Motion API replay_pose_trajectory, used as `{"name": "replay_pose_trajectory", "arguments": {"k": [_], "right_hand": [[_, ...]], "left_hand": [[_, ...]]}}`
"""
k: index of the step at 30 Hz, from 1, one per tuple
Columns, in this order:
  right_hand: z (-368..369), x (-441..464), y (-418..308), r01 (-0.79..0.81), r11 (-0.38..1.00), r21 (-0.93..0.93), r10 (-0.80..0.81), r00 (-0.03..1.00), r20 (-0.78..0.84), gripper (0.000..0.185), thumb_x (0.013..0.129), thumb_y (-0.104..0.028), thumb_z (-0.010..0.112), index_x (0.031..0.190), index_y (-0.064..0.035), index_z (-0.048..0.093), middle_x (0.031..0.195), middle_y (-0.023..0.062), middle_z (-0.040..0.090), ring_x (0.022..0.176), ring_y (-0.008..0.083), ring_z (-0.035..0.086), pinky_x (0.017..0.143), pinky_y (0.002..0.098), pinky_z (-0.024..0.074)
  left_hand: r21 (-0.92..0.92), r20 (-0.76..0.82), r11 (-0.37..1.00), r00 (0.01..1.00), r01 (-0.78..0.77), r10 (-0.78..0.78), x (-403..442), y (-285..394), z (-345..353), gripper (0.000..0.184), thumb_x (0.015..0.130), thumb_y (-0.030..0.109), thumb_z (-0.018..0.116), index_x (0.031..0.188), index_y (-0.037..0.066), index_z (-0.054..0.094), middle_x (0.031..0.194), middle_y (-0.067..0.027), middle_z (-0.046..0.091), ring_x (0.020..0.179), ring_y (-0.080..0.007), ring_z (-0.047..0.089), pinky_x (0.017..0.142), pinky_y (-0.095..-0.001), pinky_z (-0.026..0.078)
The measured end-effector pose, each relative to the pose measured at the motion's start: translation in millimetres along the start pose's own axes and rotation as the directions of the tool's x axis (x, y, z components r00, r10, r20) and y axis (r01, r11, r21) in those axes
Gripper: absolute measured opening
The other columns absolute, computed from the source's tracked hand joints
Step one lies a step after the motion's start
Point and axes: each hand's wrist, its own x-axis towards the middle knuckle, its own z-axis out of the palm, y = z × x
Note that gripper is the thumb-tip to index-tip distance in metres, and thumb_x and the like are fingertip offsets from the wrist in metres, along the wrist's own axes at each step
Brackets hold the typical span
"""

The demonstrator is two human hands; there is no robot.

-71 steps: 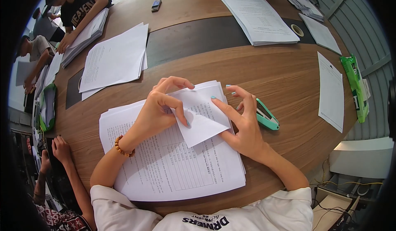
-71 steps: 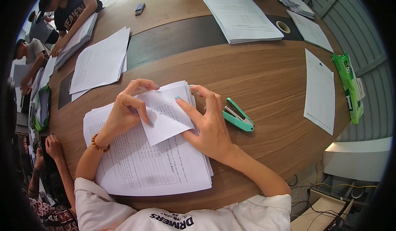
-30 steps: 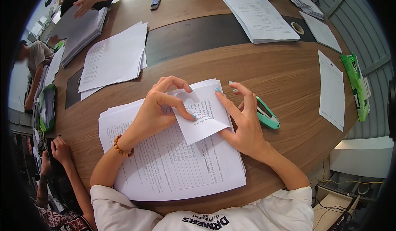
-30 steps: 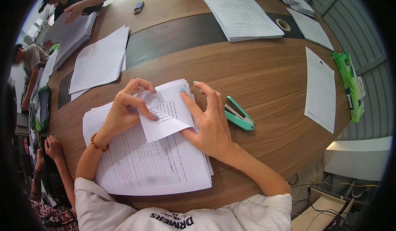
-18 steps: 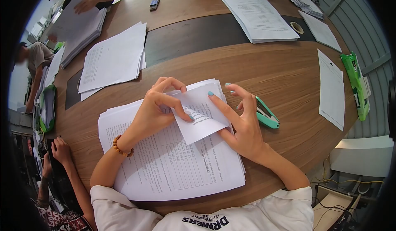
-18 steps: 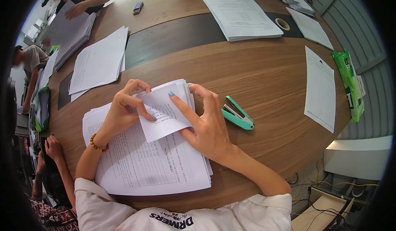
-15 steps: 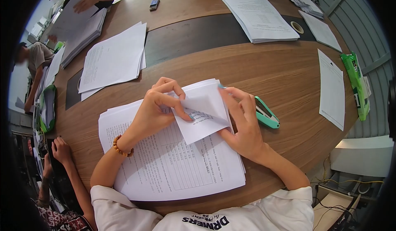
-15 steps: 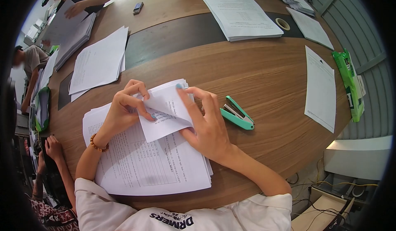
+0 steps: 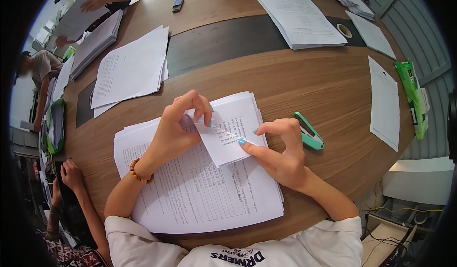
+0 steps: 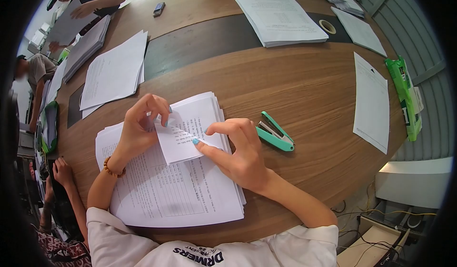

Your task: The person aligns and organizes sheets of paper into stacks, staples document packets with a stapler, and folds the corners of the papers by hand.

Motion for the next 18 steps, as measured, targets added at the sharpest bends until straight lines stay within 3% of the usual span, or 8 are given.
{"name": "replay_pose_trajectory", "arguments": {"k": [1,2,4,6,8,11,13,18], "right_hand": [[-0.5,0.6,-1.3,-0.02,1.0,-0.005,0.02,1.0,0.006,0.026,0.06,-0.005,0.074,0.084,-0.014,0.068,0.095,0.0043,0.052,0.085,0.0211,0.044,0.069,0.0308,0.0388],[-1.4,1.2,-2.4,-0.04,0.999,-0.012,0.04,0.999,0.013,0.022,0.062,-0.006,0.073,0.082,-0.0139,0.068,0.094,0.0041,0.052,0.087,0.0211,0.045,0.071,0.0309,0.0402],[-4.0,2.5,-1.3,-0.063,0.998,0.003,0.063,0.997,0.045,0.028,0.061,-0.007,0.074,0.088,-0.0121,0.067,0.099,0.0061,0.051,0.089,0.0226,0.044,0.073,0.0323,0.04],[-6.2,8.7,-1.9,-0.085,0.996,0.017,0.084,0.993,0.078,0.035,0.06,-0.007,0.074,0.094,-0.0103,0.066,0.103,0.0081,0.049,0.091,0.0242,0.043,0.075,0.0338,0.0399],[-7.6,18.6,-5.0,-0.364,0.931,0.019,0.357,0.921,0.154,0.052,0.057,-0.01,0.075,0.106,-0.0044,0.061,0.114,0.0134,0.042,0.098,0.0286,0.041,0.082,0.0374,0.0384],[-5.9,14.0,2.4,-0.344,0.938,-0.05,0.345,0.903,0.257,0.062,0.055,-0.013,0.076,0.112,0.0005,0.057,0.122,0.017,0.036,0.106,0.0322,0.038,0.089,0.0397,0.0358],[-5.6,14.6,2.7,-0.325,0.944,-0.064,0.33,0.91,0.251,0.06,0.055,-0.012,0.075,0.112,-0.0006,0.057,0.122,0.017,0.037,0.107,0.0328,0.038,0.089,0.0396,0.0356],[-3.3,11.9,1.2,-0.276,0.958,-0.075,0.286,0.929,0.234,0.058,0.056,-0.01,0.074,0.112,-0.0035,0.059,0.122,0.0168,0.038,0.109,0.0332,0.038,0.09,0.0401,0.0358]], "left_hand": [[-0.073,-0.029,0.991,0.993,0.113,-0.115,-0.3,3.1,1.7,0.033,0.054,-0.013,0.06,0.073,0.012,0.069,0.084,0.0013,0.057,0.086,-0.0153,0.051,0.075,-0.03,0.043],[-0.073,-0.028,0.991,0.993,0.114,-0.116,0.3,4.3,1.3,0.033,0.054,-0.013,0.06,0.073,0.012,0.069,0.084,0.0013,0.057,0.086,-0.0153,0.051,0.075,-0.03,0.043],[0.054,0.067,0.998,0.998,0.012,-0.015,2.4,5.3,0.4,0.03,0.056,-0.011,0.061,0.071,0.013,0.071,0.093,-0.0014,0.058,0.091,-0.0161,0.052,0.079,-0.0302,0.044],[0.011,0.075,1.0,0.997,-0.006,0.005,2.8,1.9,0.0,0.029,0.055,-0.01,0.063,0.071,0.013,0.071,0.096,-0.0026,0.058,0.091,-0.0164,0.052,0.081,-0.0306,0.044],[-0.034,0.081,0.999,0.996,-0.023,0.025,3.0,-0.9,-0.1,0.028,0.055,-0.009,0.064,0.07,0.014,0.072,0.099,-0.0038,0.058,0.092,-0.0168,0.052,0.083,-0.0311,0.044],[-0.005,0.071,0.999,0.997,-0.038,0.038,3.7,-3.2,-0.1,0.027,0.054,-0.006,0.068,0.068,0.016,0.073,0.104,-0.004,0.057,0.093,-0.0181,0.051,0.086,-0.0346,0.043],[0.024,0.075,0.998,0.996,-0.051,0.049,3.7,-3.5,-0.7,0.025,0.053,-0.004,0.07,0.067,0.017,0.073,0.104,-0.0041,0.057,0.095,-0.0188,0.05,0.089,-0.0383,0.04],[0.095,0.055,0.995,0.998,-0.039,0.034,2.8,3.1,-1.5,0.023,0.054,-0.002,0.072,0.066,0.018,0.073,0.102,-0.0038,0.057,0.097,-0.0191,0.049,0.09,-0.0371,0.036]]}}
